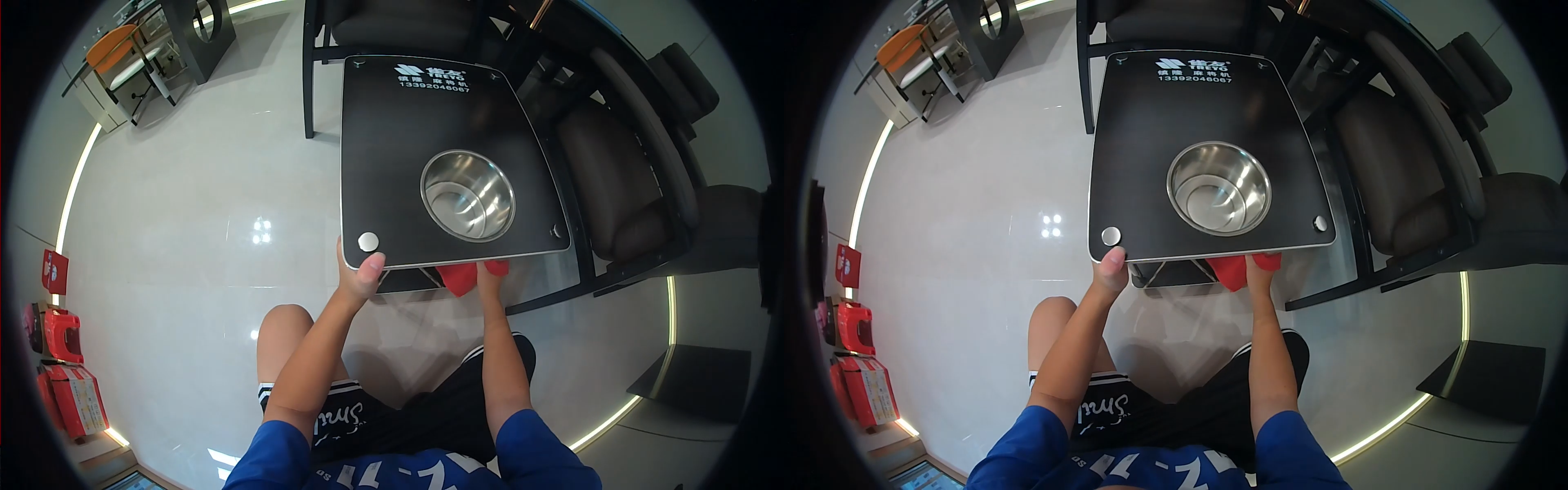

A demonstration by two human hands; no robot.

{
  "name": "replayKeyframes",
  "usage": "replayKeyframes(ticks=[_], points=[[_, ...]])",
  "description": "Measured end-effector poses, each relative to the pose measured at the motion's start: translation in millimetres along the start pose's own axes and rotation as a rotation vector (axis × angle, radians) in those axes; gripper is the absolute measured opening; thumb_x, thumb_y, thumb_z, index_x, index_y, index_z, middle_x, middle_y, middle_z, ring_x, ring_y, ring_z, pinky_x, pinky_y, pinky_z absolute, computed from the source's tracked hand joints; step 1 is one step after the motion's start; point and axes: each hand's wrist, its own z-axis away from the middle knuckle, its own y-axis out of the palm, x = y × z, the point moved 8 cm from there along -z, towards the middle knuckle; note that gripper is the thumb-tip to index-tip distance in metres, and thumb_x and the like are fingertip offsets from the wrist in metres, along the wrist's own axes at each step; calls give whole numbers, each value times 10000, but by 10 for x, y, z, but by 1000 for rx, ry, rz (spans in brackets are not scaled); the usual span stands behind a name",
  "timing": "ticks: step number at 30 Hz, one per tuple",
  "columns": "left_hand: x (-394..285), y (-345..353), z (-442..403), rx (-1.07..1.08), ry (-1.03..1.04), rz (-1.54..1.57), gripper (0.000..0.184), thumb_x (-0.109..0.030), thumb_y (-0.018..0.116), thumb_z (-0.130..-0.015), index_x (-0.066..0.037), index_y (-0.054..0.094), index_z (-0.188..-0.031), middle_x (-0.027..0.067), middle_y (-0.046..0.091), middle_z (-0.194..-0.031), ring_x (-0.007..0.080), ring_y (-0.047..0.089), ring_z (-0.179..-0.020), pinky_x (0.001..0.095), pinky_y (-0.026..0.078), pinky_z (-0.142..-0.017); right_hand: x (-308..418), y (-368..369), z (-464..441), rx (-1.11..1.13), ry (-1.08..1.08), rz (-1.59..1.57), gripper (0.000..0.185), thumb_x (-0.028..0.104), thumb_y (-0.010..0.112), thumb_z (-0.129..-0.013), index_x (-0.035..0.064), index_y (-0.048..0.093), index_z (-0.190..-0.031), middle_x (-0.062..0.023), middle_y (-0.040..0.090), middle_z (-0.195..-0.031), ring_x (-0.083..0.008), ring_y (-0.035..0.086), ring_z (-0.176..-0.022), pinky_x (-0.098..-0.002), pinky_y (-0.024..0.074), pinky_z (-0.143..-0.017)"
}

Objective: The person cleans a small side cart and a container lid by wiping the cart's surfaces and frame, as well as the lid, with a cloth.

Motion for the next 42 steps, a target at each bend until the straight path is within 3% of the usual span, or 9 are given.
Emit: replayKeyframes(ticks=[5, 15, 20, 24, 26, 30, 35, 39, 42], points=[[16, 127, -1, 55, -9, 34, 575, -427, 683, -710, 16, 529, -1042, 44, 566, -907, 139, 533, -822, 285, 452, -727, 42, -89, -94, -123, 6, 87, 645, 249, 760, -782, -29, 441, -1268, -157, 525, -1267, -267, 502, -1180, -366, 381, -1000], [-8, 104, -69, 170, -42, -49, 651, -390, 687, -734, 16, 471, -1196, 71, 563, -1066, 178, 539, -980, 323, 446, -844, 373, -143, -28, -117, 76, -111, 603, 210, 756, -788, -31, 461, -1255, -127, 551, -1236, -231, 521, -1151, -355, 392, -985], [104, -92, -126, 152, -89, -170, 571, -314, 626, -768, 11, 486, -1216, 84, 548, -1147, 197, 514, -1069, 334, 421, -910, 1367, -480, -181, -19, 5, -191, 601, 128, 698, -826, -17, 408, -1332, -93, 476, -1334, -197, 453, -1224, -323, 336, -1037], [298, -258, -162, 95, -192, -85, 540, -322, 586, -780, 1, 496, -1203, 65, 549, -1125, 183, 516, -1045, 318, 415, -901, 1315, -388, -208, 54, 41, -49, 589, 125, 685, -835, -11, 404, -1334, -93, 473, -1333, -198, 452, -1223, -324, 334, -1038], [356, -329, -166, 144, -142, -148, 624, -372, 623, -759, -32, 468, -1259, 54, 526, -1221, 188, 520, -1121, 339, 454, -908, 1281, -277, -158, 42, 103, -246, 595, 133, 691, -834, -5, 401, -1335, -92, 479, -1323, -199, 460, -1215, -329, 341, -1034], [330, -265, -144, 127, -185, -77, 684, -446, 594, -759, -29, 460, -1283, 68, 512, -1269, 201, 478, -1189, 354, 372, -1000, 907, -146, -49, -27, 78, -154, 596, 122, 699, -826, 1, 400, -1328, -92, 478, -1319, -192, 466, -1210, -334, 346, -1031], [434, -321, -149, 156, -183, -61, 687, -461, 548, -772, -19, 456, -1290, 75, 500, -1296, 207, 453, -1224, 358, 335, -1031, 349, 134, -19, 331, 94, -59, 506, 118, 741, -779, 5, 515, -1218, -92, 578, -1191, -190, 551, -1111, -332, 431, -955], [409, -296, -146, 142, -178, -97, 674, -475, 514, -785, -13, 469, -1274, 69, 507, -1282, 201, 462, -1208, 350, 339, -1016, 11, 131, 129, 261, 110, -78, 474, 131, 756, -761, 10, 553, -1172, -84, 612, -1120, -194, 586, -1044, -337, 465, -904], [445, -337, -163, 142, -167, -82, 686, -507, 512, -789, -17, 474, -1267, 67, 513, -1273, 196, 465, -1201, 345, 346, -1005, 25, 56, 203, 245, 322, -64, 518, 136, 771, -732, 13, 538, -1178, -98, 605, -1131, -197, 575, -1054, -332, 464, -883]])
